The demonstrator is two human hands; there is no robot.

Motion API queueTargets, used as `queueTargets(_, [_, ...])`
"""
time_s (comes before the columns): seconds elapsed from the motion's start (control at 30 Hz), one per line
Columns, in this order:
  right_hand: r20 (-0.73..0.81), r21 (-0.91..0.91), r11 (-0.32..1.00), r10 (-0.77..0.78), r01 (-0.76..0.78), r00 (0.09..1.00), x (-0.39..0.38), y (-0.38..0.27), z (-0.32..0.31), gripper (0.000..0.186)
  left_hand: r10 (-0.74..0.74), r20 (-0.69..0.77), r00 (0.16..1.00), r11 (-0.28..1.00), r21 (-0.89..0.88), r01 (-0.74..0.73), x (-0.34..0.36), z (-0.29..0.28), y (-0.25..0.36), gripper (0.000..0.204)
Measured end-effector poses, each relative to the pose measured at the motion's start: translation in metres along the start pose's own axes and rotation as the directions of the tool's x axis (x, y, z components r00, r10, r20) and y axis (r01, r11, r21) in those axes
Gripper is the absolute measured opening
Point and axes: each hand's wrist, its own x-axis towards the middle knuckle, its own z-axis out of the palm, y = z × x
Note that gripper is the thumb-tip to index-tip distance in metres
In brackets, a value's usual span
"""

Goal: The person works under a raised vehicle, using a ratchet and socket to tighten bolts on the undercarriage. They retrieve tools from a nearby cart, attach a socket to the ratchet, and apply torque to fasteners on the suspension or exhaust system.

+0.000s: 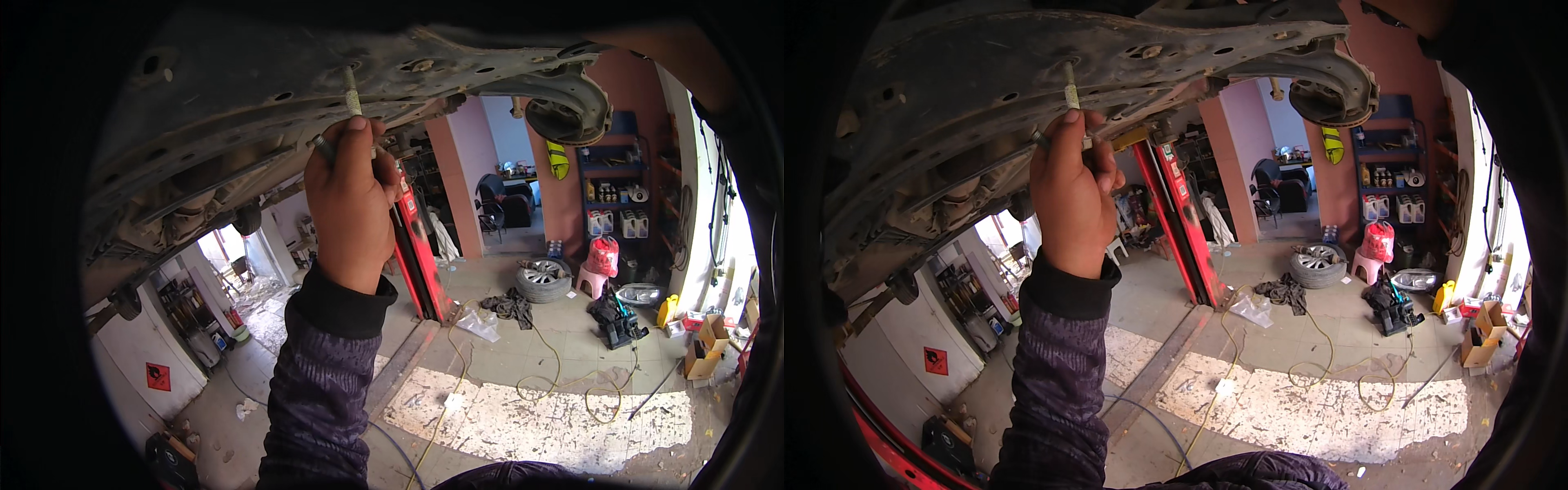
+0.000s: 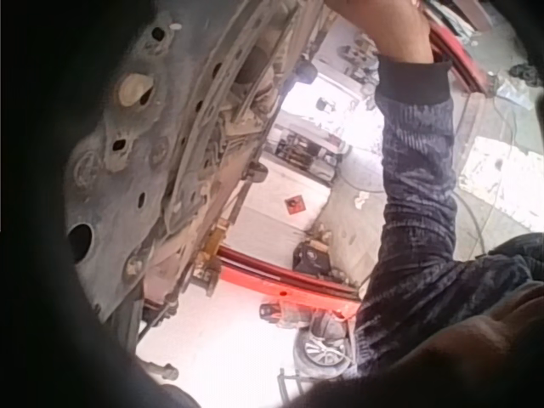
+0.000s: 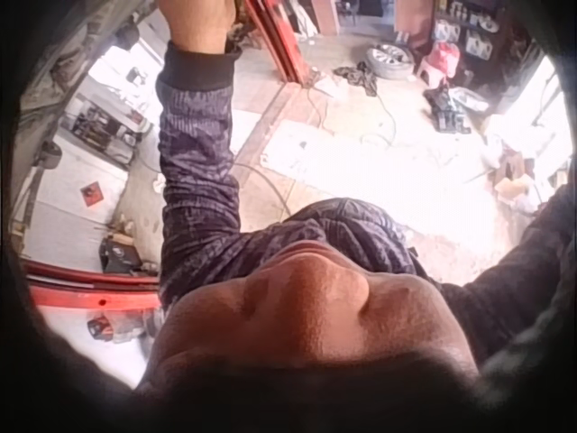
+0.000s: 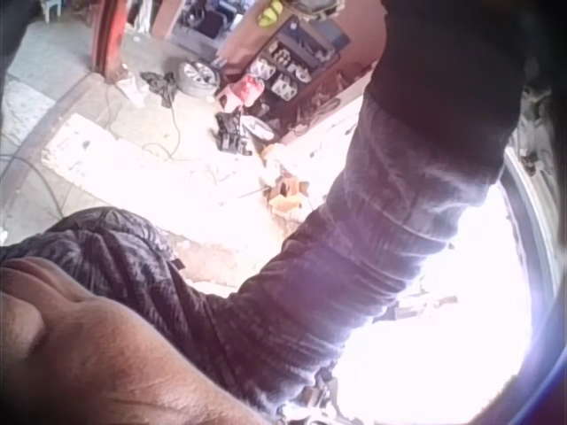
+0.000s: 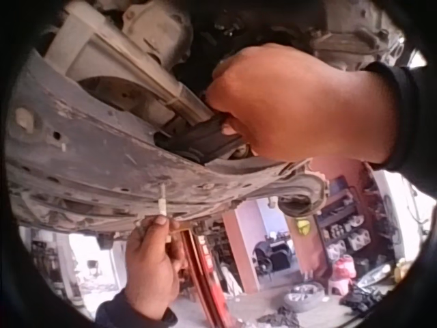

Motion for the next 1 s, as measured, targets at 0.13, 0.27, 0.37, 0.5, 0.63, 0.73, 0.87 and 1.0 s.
queueTargets(0.13, [-0.031, -0.014, 1.000, 0.020, -0.020, 0.999, -0.003, -0.005, -0.004, 0.019, -0.023, 0.068, 0.997, 0.999, 0.038, 0.020, 0.006, -0.002, 0.006, 0.025])
queueTargets(0.27, [-0.073, 0.035, 0.999, -0.001, 0.004, 0.997, -0.001, 0.000, -0.001, 0.019, -0.105, 0.053, 0.993, 0.989, -0.097, 0.110, 0.022, 0.014, 0.018, 0.025])
queueTargets(0.37, [-0.040, 0.026, 1.000, 0.005, -0.004, 0.999, -0.003, 0.000, 0.002, 0.019, -0.127, 0.012, 0.992, 0.958, -0.256, 0.125, 0.030, 0.031, 0.021, 0.024])
queueTargets(0.5, [-0.029, 0.009, 0.999, 0.047, -0.047, 0.998, -0.009, -0.003, -0.001, 0.017, -0.115, 0.098, 0.989, 0.916, -0.375, 0.144, 0.016, 0.029, 0.017, 0.025])
queueTargets(0.63, [-0.028, 0.115, 0.993, 0.022, -0.018, 0.999, -0.014, -0.002, -0.007, 0.014, -0.036, 0.174, 0.984, 0.966, -0.247, 0.079, 0.012, 0.016, 0.005, 0.025])
queueTargets(0.73, [0.009, 0.152, 0.988, 0.027, -0.028, 1.000, -0.012, 0.002, -0.003, 0.014, 0.022, 0.124, 0.992, 0.998, -0.054, -0.016, 0.020, 0.009, -0.002, 0.025])
queueTargets(0.87, [-0.056, 0.131, 0.991, 0.020, -0.013, 0.998, -0.008, 0.005, 0.005, 0.014, 0.065, 0.015, 0.998, 0.983, 0.169, -0.067, 0.029, 0.006, -0.004, 0.031])
queueTargets(1.0, [-0.074, 0.090, 0.996, -0.015, 0.021, 0.997, -0.010, 0.006, 0.001, 0.014, 0.180, 0.004, 0.984, 0.968, 0.178, -0.178, 0.028, 0.006, -0.004, 0.029])
